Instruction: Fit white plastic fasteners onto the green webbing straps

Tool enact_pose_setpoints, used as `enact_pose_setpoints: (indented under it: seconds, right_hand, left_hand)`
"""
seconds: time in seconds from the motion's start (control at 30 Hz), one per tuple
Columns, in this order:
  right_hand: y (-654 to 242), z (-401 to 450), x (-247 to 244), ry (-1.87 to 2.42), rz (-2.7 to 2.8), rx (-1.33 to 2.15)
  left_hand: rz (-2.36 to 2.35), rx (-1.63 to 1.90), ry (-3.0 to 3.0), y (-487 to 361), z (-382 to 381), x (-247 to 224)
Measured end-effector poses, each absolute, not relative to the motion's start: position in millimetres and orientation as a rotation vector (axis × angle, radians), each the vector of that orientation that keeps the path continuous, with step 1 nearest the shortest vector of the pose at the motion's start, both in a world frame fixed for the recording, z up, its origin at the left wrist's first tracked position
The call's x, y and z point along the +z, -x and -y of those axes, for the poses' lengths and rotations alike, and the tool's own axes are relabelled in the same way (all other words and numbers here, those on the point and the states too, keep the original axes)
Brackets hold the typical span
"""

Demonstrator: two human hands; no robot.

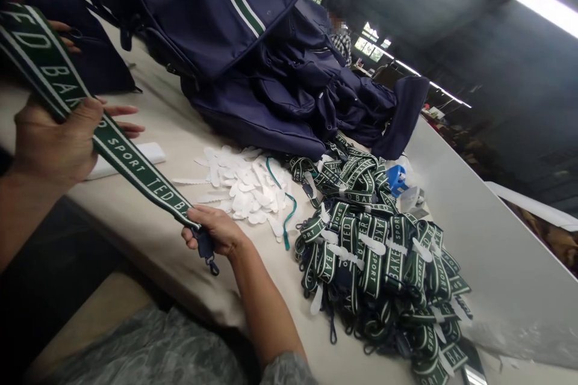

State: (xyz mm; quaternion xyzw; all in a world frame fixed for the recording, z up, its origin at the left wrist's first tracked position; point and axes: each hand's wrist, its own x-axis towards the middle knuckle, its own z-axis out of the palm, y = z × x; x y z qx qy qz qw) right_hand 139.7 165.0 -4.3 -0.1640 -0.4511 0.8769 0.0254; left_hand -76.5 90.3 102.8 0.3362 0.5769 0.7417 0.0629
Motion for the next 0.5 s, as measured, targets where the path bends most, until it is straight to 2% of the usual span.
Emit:
enact_pose_setpoints:
  seconds: [0.1, 0.3, 0.5]
  right_hand:
    - [-132, -163, -11, 0.651, 1.386, 2.685]
    - [-126, -153, -8, 0.708, 1.301, 2.698]
    - [-135, -154, -9, 0.823, 1.232, 2.62]
  left_hand:
    - [-2.047, 2.015, -1.385, 74, -82, 96]
    - [-1.731, 1.461, -1.914, 58, -77, 59]
    - [-1.672, 1.265, -1.948, 45, -83, 11]
